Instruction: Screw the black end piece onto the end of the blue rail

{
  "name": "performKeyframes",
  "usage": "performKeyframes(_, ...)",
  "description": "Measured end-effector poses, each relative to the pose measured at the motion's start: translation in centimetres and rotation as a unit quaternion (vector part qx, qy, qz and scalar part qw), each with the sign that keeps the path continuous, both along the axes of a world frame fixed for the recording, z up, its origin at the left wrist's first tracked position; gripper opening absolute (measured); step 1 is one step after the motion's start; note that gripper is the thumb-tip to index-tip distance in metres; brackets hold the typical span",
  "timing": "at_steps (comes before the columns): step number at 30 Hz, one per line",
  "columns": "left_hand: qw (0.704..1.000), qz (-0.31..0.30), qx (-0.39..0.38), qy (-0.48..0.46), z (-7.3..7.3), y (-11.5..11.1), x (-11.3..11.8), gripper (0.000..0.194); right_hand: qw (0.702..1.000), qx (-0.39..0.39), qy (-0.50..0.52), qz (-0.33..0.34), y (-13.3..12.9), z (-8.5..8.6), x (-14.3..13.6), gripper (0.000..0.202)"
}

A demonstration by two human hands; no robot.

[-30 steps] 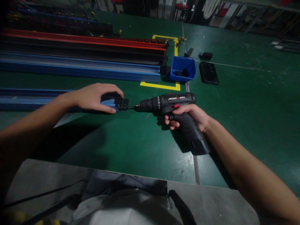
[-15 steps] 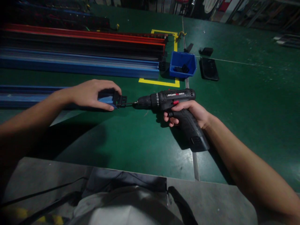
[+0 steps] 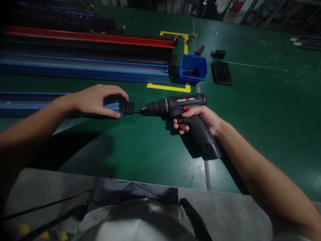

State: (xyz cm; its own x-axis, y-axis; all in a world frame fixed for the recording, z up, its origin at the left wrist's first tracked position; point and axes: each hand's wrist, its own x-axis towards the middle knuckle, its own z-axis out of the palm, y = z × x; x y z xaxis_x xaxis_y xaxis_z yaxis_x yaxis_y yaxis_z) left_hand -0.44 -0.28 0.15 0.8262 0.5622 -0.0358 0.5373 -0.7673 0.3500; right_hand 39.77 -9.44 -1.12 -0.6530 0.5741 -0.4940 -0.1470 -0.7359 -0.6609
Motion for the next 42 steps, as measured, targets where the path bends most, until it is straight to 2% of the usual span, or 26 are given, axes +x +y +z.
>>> performKeyframes(42,1.000,0.004,-0.002,0.004,-0.19,0.13,-0.06,0.063,1.000,0.007,0.020,0.010,-0.09,-0.07,0.14,0.021)
